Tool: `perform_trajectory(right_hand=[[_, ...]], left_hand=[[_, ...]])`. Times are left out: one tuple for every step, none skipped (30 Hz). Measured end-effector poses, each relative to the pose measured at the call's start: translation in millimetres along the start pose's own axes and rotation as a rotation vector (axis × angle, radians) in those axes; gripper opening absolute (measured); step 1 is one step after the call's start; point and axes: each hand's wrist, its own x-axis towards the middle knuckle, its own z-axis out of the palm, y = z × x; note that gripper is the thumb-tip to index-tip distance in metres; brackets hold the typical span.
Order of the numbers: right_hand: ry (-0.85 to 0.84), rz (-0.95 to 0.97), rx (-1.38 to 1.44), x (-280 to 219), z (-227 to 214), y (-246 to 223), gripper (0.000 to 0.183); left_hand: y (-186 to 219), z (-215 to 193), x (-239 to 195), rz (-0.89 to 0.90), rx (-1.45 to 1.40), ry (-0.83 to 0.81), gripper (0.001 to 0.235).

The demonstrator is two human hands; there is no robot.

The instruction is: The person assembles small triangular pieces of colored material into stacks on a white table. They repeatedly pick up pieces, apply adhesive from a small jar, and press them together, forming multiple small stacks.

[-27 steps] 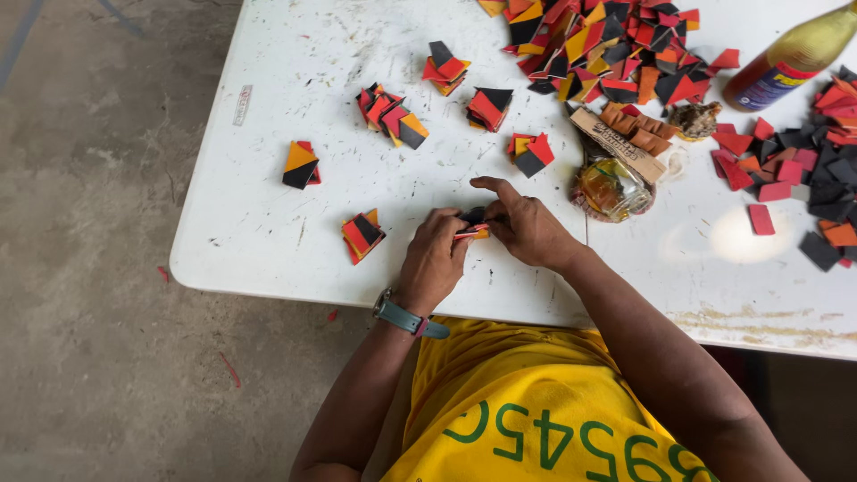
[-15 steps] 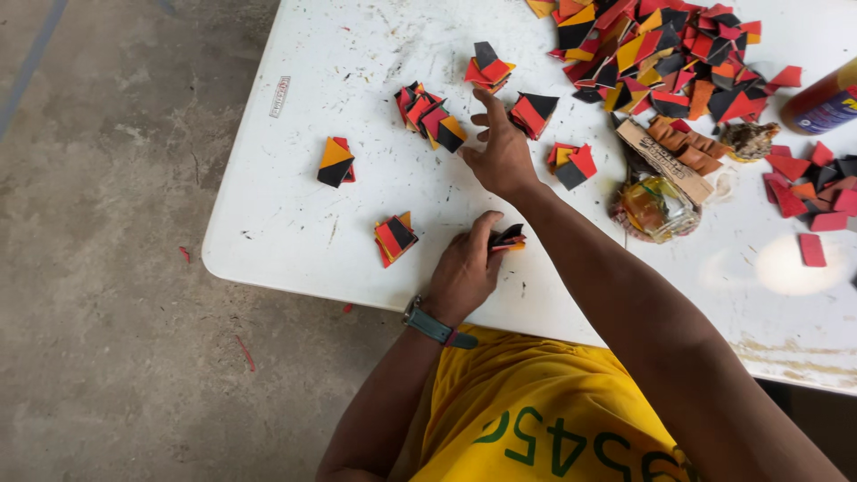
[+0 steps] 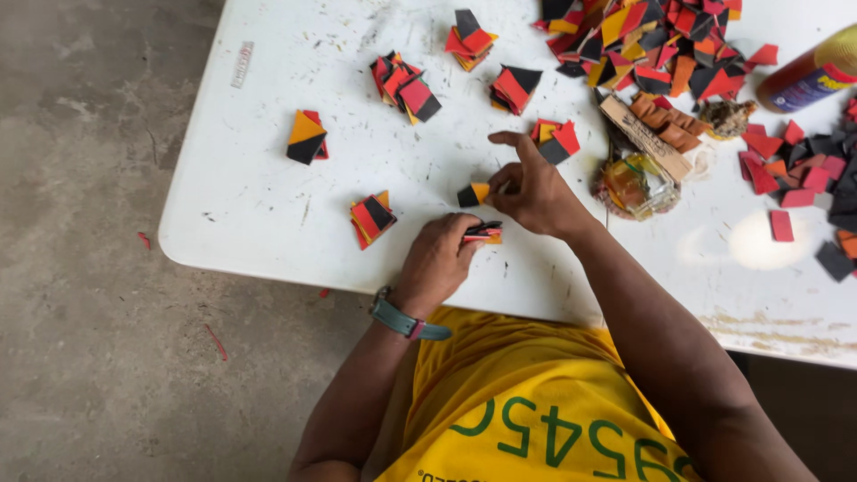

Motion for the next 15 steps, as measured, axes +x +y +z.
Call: perform_trajectory(right_hand=[[-0.029, 0.014, -0.007, -12.9, -1.5, -0.6, 0.073], [-0.057, 0.021, -0.012, -20.7, -1.9, -2.5, 0.073], [-0.066, 0.02, -0.037, -26.5, -1.7, -4.7, 0.072], [-0.073, 0.014, -0.062, -29.1, -1.3, -7.2, 0.07], [-0.081, 0.008, -0.088, -31.0, -1.0, -10.0, 0.069], [-0.077, -0.007, -0.107, -31.8, -1.4, -13.2, 0.069], [-0.073, -0.021, -0.126, -31.6, -2.0, -16.5, 0.069], [-0.069, -0.034, -0.149, -29.7, -4.1, -19.8, 0.069], [-0.091, -0.034, -0.172, -27.0, -6.1, -22.6, 0.071], [-0.117, -0.027, -0.191, -26.6, -6.1, -24.1, 0.072], [-0.144, -0.02, -0.21, -25.5, -5.9, -24.8, 0.073], [-0.15, -0.027, -0.208, -26.0, -5.3, -24.7, 0.073], [-0.156, -0.034, -0.206, -26.3, -5.5, -24.5, 0.072], [-0.162, -0.045, -0.206, -25.4, -7.5, -24.4, 0.071], [-0.195, -0.008, -0.213, -24.0, -9.7, -24.6, 0.072]], left_hand=[[0.2, 0.0, -2.5, -0.007, 0.008, -0.008, 0.028], [1.0, -0.5, -4.0, -0.011, 0.023, -0.012, 0.028], [3.3, 0.1, -6.0, 0.002, 0.043, 0.026, 0.028], [5.1, 0.4, -6.5, 0.017, 0.068, 0.067, 0.029], [7.1, 0.7, -7.0, 0.032, 0.092, 0.107, 0.029], [9.1, 0.4, -7.6, 0.036, 0.093, 0.123, 0.029], [11.0, -0.3, -8.7, 0.041, 0.093, 0.138, 0.028], [12.1, -0.5, -7.0, 0.047, 0.09, 0.154, 0.028], [11.8, -1.3, -3.8, 0.052, 0.067, 0.147, 0.028], [11.6, -1.5, -4.1, 0.051, 0.042, 0.134, 0.027], [10.4, -1.7, -3.8, 0.049, 0.016, 0.122, 0.026], [9.7, -0.9, -4.3, 0.051, -0.018, 0.103, 0.025], [8.9, -0.3, -4.2, 0.054, -0.052, 0.085, 0.023], [8.1, 0.0, -2.5, 0.057, -0.085, 0.071, 0.022], [7.5, 0.2, -0.6, 0.067, -0.09, 0.052, 0.021]])
